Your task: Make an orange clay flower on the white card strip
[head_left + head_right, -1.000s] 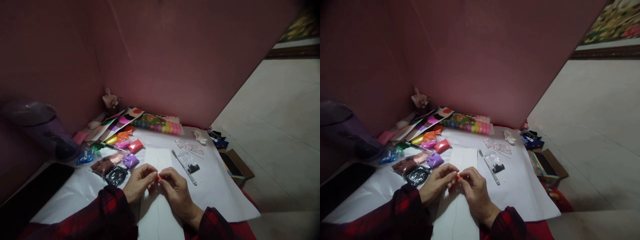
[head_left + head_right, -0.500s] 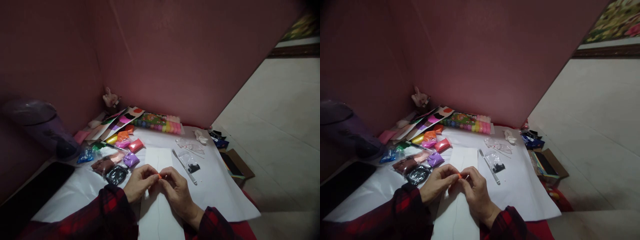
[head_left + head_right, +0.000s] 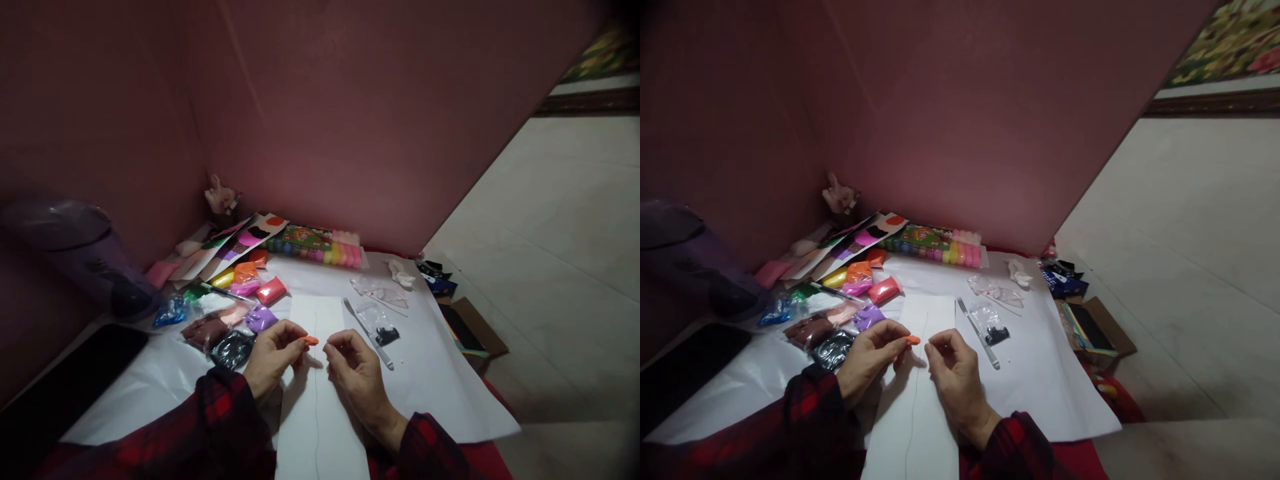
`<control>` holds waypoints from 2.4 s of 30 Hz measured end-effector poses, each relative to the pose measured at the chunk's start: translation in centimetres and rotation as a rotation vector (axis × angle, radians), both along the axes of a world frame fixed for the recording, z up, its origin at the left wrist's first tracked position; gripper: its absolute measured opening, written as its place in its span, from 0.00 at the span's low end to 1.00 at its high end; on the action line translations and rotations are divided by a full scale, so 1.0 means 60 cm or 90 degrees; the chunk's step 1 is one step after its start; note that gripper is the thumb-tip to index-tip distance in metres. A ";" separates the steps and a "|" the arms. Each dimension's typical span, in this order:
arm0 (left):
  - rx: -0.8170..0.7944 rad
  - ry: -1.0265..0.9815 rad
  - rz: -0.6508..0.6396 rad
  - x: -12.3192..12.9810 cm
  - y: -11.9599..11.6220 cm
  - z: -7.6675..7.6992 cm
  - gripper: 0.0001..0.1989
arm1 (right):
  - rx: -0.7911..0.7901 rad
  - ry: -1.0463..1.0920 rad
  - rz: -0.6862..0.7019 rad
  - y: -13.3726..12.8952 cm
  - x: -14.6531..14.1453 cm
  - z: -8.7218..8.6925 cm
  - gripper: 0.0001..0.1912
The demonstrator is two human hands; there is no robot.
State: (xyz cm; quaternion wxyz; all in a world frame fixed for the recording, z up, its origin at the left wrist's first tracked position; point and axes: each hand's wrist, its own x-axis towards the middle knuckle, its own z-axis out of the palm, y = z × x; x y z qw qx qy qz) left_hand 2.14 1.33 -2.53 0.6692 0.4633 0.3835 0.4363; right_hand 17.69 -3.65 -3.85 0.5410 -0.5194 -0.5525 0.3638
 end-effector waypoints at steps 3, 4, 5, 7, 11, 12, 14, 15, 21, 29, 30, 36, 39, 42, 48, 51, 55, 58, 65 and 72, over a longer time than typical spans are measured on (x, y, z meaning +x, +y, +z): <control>-0.016 -0.030 -0.026 -0.001 0.000 -0.003 0.15 | -0.011 -0.006 0.025 -0.001 -0.002 0.001 0.09; -0.018 -0.034 -0.043 0.000 0.000 -0.004 0.16 | -0.011 -0.013 0.037 -0.001 -0.003 0.002 0.09; -0.018 -0.035 -0.062 0.000 -0.001 -0.004 0.16 | -0.011 -0.017 0.048 -0.001 -0.003 0.004 0.07; -0.015 -0.037 -0.089 0.000 -0.002 -0.004 0.16 | -0.008 -0.013 0.060 -0.002 -0.004 0.007 0.07; -0.019 -0.029 -0.100 0.001 -0.004 -0.002 0.19 | 0.018 -0.005 0.054 -0.001 -0.002 0.007 0.05; -0.022 -0.016 -0.104 0.002 -0.003 -0.002 0.19 | 0.029 -0.019 0.051 -0.001 -0.001 0.007 0.05; -0.023 0.009 -0.113 0.001 -0.003 -0.001 0.19 | 0.051 -0.058 0.048 0.000 0.000 0.007 0.04; -0.021 0.015 -0.114 0.001 -0.002 0.000 0.19 | 0.059 -0.074 0.049 0.000 0.000 0.008 0.04; -0.006 0.017 -0.119 0.001 -0.003 0.004 0.19 | 0.027 -0.065 0.067 0.000 0.000 0.009 0.03; -0.002 0.031 -0.094 0.002 -0.005 0.007 0.19 | 0.013 0.002 0.051 0.000 -0.003 0.003 0.05; 0.000 0.022 -0.077 0.002 -0.004 0.006 0.19 | 0.009 0.022 0.035 0.001 -0.003 0.001 0.05; -0.030 0.009 -0.015 -0.002 -0.001 0.004 0.16 | -0.058 0.100 -0.021 0.010 0.002 -0.010 0.09; -0.049 0.011 -0.036 -0.002 -0.002 0.004 0.18 | -0.072 0.115 -0.009 0.011 0.002 -0.008 0.09; -0.060 0.007 -0.057 -0.001 -0.003 0.002 0.20 | -0.066 0.112 0.023 0.008 -0.001 -0.001 0.08; -0.049 0.027 -0.105 -0.002 -0.004 0.003 0.19 | -0.017 0.028 0.077 0.000 -0.003 0.006 0.04; -0.046 0.019 -0.112 -0.002 -0.003 0.004 0.18 | 0.006 -0.019 0.059 0.000 -0.001 0.003 0.03; -0.059 0.010 -0.107 -0.001 -0.003 0.005 0.20 | 0.012 -0.038 0.064 0.000 0.001 0.003 0.02; -0.050 0.019 -0.102 0.000 -0.004 0.007 0.21 | 0.047 -0.054 0.063 -0.001 0.001 0.007 0.03; -0.025 0.016 -0.112 -0.001 -0.003 0.006 0.18 | 0.016 -0.081 0.055 -0.003 -0.001 0.011 0.03; -0.019 0.037 -0.114 -0.001 -0.004 0.007 0.19 | 0.044 -0.106 0.045 -0.001 0.000 0.008 0.03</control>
